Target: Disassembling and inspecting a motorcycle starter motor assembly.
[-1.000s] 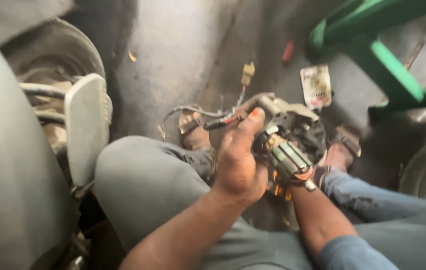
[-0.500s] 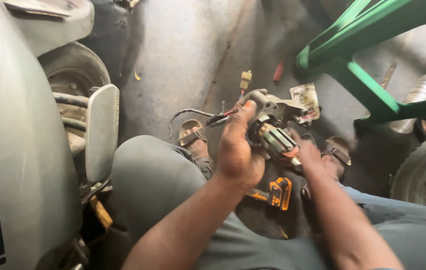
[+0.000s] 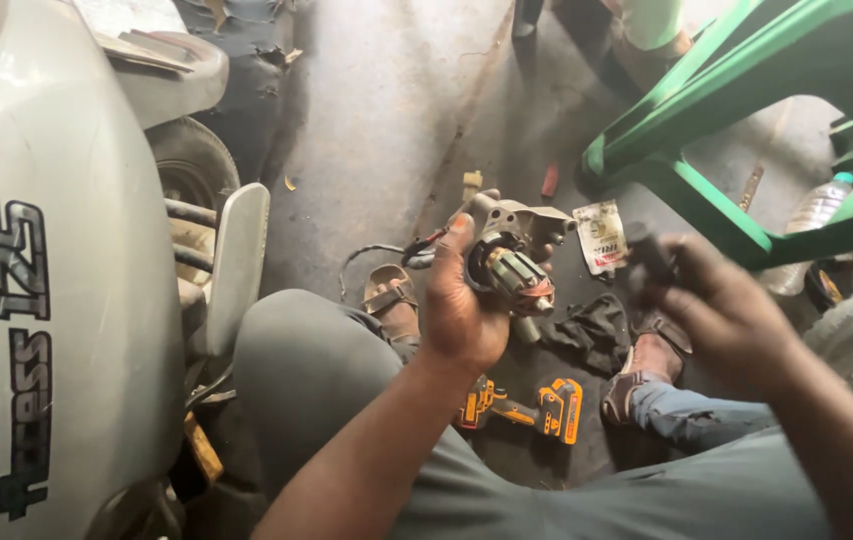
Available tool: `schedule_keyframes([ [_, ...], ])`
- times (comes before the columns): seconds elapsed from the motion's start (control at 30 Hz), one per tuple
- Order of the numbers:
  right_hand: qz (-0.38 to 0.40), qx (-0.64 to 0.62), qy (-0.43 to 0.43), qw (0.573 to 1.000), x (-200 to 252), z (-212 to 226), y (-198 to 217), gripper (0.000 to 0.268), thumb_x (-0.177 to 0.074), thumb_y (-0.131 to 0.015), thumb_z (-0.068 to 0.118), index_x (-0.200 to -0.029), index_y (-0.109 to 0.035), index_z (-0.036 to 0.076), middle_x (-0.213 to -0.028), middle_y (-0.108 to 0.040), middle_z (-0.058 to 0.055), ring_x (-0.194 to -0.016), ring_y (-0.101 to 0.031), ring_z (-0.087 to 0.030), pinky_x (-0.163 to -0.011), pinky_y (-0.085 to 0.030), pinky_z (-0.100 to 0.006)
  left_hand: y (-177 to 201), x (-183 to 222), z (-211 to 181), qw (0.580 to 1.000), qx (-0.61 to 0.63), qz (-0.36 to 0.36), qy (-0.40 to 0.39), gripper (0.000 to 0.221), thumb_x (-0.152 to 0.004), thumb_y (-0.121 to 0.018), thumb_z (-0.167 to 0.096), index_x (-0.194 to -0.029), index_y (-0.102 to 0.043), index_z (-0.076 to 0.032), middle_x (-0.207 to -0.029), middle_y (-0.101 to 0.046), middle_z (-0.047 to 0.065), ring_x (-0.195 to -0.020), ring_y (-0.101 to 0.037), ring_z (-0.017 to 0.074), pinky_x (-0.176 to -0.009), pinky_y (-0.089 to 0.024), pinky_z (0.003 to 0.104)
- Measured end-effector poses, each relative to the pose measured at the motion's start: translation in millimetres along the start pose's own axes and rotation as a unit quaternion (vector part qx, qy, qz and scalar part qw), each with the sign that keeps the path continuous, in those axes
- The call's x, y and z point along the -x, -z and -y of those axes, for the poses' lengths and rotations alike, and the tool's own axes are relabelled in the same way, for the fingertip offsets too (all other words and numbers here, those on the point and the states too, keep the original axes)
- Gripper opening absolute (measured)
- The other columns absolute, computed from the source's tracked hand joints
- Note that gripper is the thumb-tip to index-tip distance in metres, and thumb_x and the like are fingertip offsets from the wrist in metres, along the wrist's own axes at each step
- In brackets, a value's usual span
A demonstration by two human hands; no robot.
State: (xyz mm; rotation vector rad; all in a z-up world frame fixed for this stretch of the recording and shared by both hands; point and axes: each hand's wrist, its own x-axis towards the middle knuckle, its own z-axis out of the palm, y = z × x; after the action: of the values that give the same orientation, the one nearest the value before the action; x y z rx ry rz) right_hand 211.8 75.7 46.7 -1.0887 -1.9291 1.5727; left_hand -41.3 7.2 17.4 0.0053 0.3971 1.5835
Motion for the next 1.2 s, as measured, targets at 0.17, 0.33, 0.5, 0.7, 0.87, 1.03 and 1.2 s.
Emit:
schedule_keyframes([
  [0.17, -0.05, 0.21, -0.004, 0.976, -2, 43, -30, 0.04, -0.094, -0.058, 0.015, -0.133, -0.052, 0.007, -0.077, -0.067, -0.01, -0.067, -0.069, -0.026, -0.064, -0.052, -0.039, 8, -1, 2, 1.0, -0.026, 0.002, -0.013, 0.041, -0.11, -0.051, -0.039, -0.141, -0.053, -0.013, -0.12, -0.067, 0.014, -0.1, -0.07, 0.0303, -0.082, -0.06, 0.045],
  [0.33, -0.034, 0.218, -0.034, 0.975, 0, 37, -29, 0.047, -0.093, -0.057, 0.019, -0.139, -0.05, 0.011, -0.065, -0.063, -0.012, -0.054, -0.065, -0.029, -0.057, -0.05, -0.04, 0, 1, 2, 0.999, -0.029, 0.007, -0.012, 0.045, -0.107, -0.052, -0.044, -0.14, -0.054, -0.013, -0.119, -0.068, 0.015, -0.099, -0.07, 0.0309, -0.081, -0.059, 0.045],
  [0.5, 0.056, 0.175, -0.177, 0.967, -3, 29, -27, 0.033, -0.101, -0.053, 0.03, -0.131, -0.06, 0.017, -0.067, -0.066, -0.017, -0.066, -0.068, -0.033, -0.063, -0.054, -0.041, -7, -4, 1, 0.999, -0.002, -0.041, -0.01, 0.063, -0.1, -0.053, -0.057, -0.133, -0.059, -0.003, -0.116, -0.07, 0.018, -0.101, -0.071, 0.0341, -0.089, -0.06, 0.045],
  [0.7, 0.15, 0.199, -0.047, 0.967, 13, 7, -50, 0.037, -0.095, -0.056, 0.025, -0.129, -0.055, 0.011, -0.094, -0.075, -0.016, -0.088, -0.077, -0.032, -0.074, -0.057, -0.046, -11, -4, 4, 0.998, -0.019, -0.057, -0.014, 0.07, -0.099, -0.05, -0.063, -0.132, -0.059, -0.003, -0.116, -0.071, 0.019, -0.101, -0.072, 0.0358, -0.088, -0.061, 0.044],
  [0.87, 0.127, 0.234, -0.022, 0.964, 14, 12, -56, 0.037, -0.095, -0.056, 0.022, -0.13, -0.055, 0.011, -0.095, -0.073, -0.019, -0.091, -0.071, -0.04, -0.074, -0.054, -0.049, -8, -2, 3, 0.998, -0.043, -0.05, -0.013, 0.068, -0.099, -0.048, -0.062, -0.135, -0.059, -0.006, -0.116, -0.071, 0.018, -0.098, -0.073, 0.0349, -0.085, -0.062, 0.042],
  [1.03, 0.1, 0.252, -0.014, 0.963, 17, 9, -64, 0.038, -0.095, -0.057, 0.023, -0.131, -0.056, 0.012, -0.093, -0.073, -0.02, -0.088, -0.07, -0.041, -0.074, -0.054, -0.05, -2, -3, -5, 0.997, -0.058, -0.057, -0.009, 0.07, -0.099, -0.046, -0.065, -0.13, -0.06, -0.003, -0.111, -0.072, 0.017, -0.095, -0.074, 0.035, -0.083, -0.062, 0.043],
  [1.2, 0.079, 0.225, 0.057, 0.969, 15, -6, -64, 0.035, -0.098, -0.057, 0.022, -0.13, -0.059, 0.008, -0.094, -0.074, -0.021, -0.086, -0.07, -0.042, -0.072, -0.053, -0.05, -7, 1, -12, 0.991, -0.095, -0.096, 0.012, 0.074, -0.093, -0.043, -0.07, -0.121, -0.064, -0.005, -0.101, -0.074, 0.013, -0.084, -0.073, 0.0338, -0.076, -0.061, 0.047],
])
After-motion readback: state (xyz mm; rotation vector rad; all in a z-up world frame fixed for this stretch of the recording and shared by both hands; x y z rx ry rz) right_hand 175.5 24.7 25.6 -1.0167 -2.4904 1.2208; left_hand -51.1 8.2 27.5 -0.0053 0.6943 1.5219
